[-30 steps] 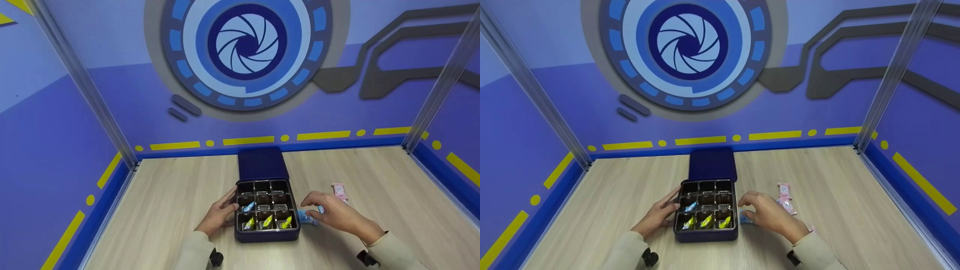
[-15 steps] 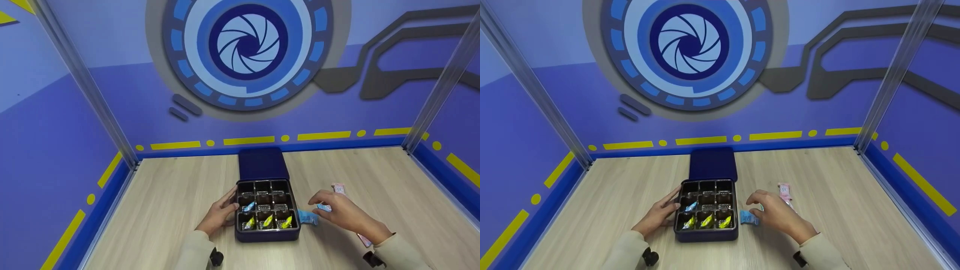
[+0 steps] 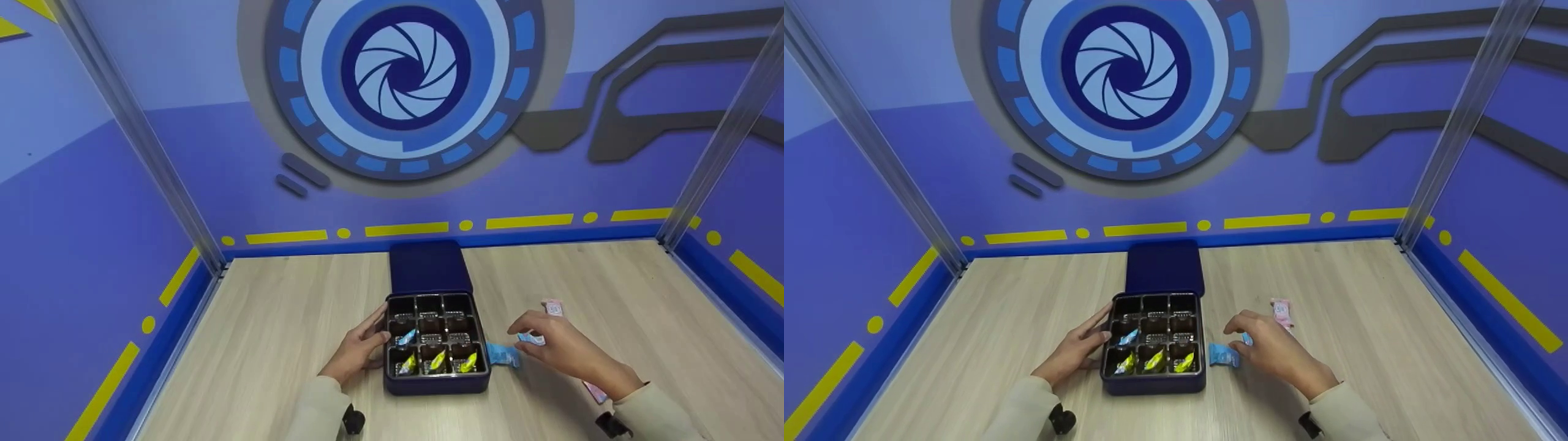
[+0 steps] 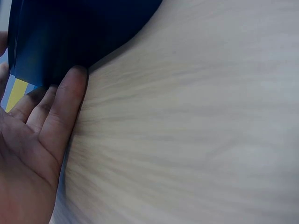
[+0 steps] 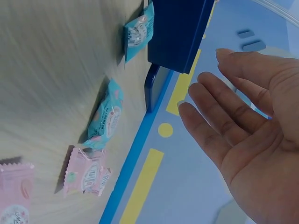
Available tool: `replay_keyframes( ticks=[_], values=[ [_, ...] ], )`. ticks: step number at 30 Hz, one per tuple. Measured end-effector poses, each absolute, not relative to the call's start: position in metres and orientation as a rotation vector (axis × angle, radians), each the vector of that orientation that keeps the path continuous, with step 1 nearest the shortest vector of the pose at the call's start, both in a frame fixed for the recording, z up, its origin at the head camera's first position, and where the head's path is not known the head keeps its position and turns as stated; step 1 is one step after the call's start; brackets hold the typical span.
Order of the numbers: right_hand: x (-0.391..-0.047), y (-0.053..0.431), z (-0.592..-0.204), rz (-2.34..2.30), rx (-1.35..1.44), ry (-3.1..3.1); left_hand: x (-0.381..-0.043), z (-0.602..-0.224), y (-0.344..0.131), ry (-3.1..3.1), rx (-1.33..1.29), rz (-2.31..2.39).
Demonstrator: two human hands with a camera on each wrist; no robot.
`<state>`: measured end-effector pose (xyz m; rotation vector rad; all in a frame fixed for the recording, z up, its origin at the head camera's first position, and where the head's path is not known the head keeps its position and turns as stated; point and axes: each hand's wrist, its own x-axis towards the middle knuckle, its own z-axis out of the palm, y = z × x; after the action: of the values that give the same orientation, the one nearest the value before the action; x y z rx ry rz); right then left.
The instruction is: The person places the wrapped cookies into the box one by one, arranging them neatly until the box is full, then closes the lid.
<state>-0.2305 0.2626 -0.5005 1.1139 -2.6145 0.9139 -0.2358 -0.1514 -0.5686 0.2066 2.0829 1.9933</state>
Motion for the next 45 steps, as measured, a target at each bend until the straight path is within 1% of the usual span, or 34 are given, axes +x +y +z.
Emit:
replay_keyframes(
  ticks=[10,23,30,45],
  values=[
    [-0.232,0.253,-0.511,0.931,1.083,-2.740,-0.237,-0.571,-0.151,2.069,0.204,2.013],
    [-0.233,0.244,-0.529,0.886,1.097,-2.745,-0.235,-0.568,-0.150,2.111,0.238,2.000],
    [-0.233,0.243,-0.536,0.781,1.173,-2.666,-0.233,-0.566,-0.150,2.117,0.222,1.969],
    [-0.232,0.243,-0.542,0.703,1.185,-2.604,-0.236,-0.571,-0.152,2.017,0.205,2.034]
  ],
)
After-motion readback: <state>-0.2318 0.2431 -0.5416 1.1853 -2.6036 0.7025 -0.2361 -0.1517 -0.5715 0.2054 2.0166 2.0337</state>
